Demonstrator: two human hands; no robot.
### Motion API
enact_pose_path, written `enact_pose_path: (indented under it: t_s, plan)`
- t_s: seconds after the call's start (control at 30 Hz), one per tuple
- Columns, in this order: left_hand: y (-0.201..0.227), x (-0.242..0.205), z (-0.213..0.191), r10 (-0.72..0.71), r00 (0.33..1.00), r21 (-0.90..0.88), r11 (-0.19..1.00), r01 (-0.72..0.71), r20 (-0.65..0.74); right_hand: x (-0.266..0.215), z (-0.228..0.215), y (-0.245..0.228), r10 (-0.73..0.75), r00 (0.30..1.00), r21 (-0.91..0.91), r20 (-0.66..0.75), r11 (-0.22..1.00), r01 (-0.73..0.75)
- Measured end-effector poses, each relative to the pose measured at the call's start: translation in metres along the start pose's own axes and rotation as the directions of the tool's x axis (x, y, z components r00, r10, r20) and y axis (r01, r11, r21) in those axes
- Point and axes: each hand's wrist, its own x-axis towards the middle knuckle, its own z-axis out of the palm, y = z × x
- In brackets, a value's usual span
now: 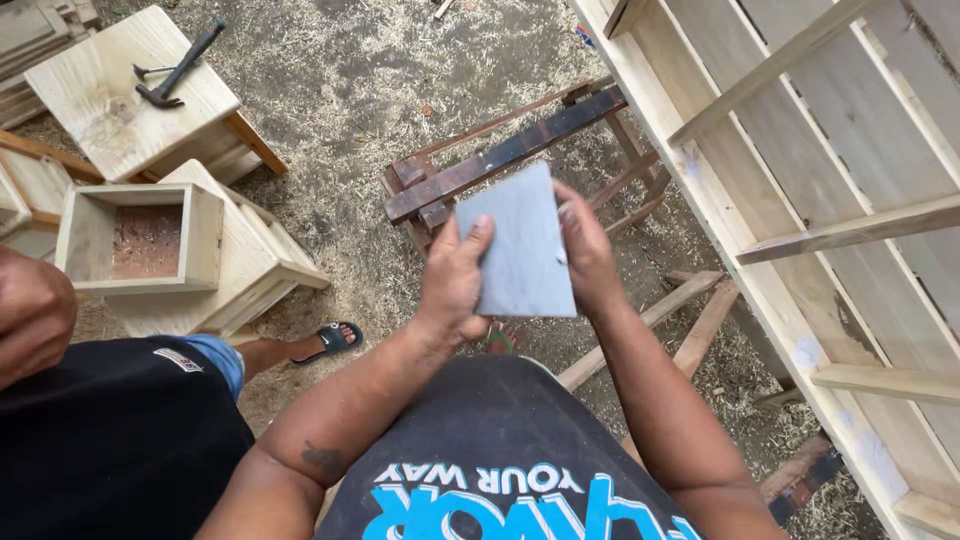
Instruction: The person uses a putty knife to apply a white filler substance to gaps and joints in a wooden frame structure. They repeatedly scoop the filler from a container and spread it onto the wood, smoothing the surface with the tool.
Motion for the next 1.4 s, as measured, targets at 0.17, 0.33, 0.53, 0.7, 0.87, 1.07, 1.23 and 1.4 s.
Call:
enact_pose_path:
  t_s: [0.17, 0.33, 0.53, 0.7, 0.87, 1.07, 1.23, 1.4]
  plan:
    - [0.015, -0.003, -0.004, 0.138, 0.964, -0.292, 0.954, -0.067, 0.229, 0.002, -0.009, 0.005, 0.162, 0.985, 0.132, -0.061, 0.979, -0.153]
    - [-0.011, -0.021, 0.013, 0.053, 0.969, -0.086, 0.996, -0.033, 0.242, 0.010, -0.024, -0.006, -0.227, 0.928, 0.892, 0.296, 0.413, -0.183]
    - [0.030, -0.007, 0.005, 0.155, 0.970, -0.134, 0.982, -0.130, 0.188, -0.007, 0.015, 0.018, 0.309, 0.951, 0.472, -0.034, 0.843, -0.257]
    - [0.033, 0.008, -0.012, 0.296, 0.946, -0.186, 0.945, -0.269, 0.133, -0.014, -0.047, 0.041, 0.325, 0.891, 0.503, -0.318, 0.854, -0.132]
    - [0.016, 0.016, -0.022, 0.296, 0.937, -0.132, 0.952, -0.275, 0.183, -0.028, -0.090, 0.038, -0.122, 0.840, -0.007, -0.529, 0.990, 0.139]
    - [0.022, 0.018, -0.028, 0.200, 0.974, 0.087, 0.974, -0.209, 0.102, -0.015, -0.168, 0.032, -0.072, 0.524, 0.065, -0.849, 0.969, 0.239]
    - [0.023, 0.035, -0.016, 0.147, 0.988, -0.039, 0.989, -0.145, 0.044, -0.007, -0.265, 0.052, -0.077, 0.334, 0.092, -0.940, 0.883, 0.461]
    - [0.003, 0.058, -0.011, 0.162, 0.987, 0.036, 0.986, -0.162, -0.008, 0.012, -0.322, 0.059, -0.457, 0.238, -0.491, -0.857, 0.865, -0.105]
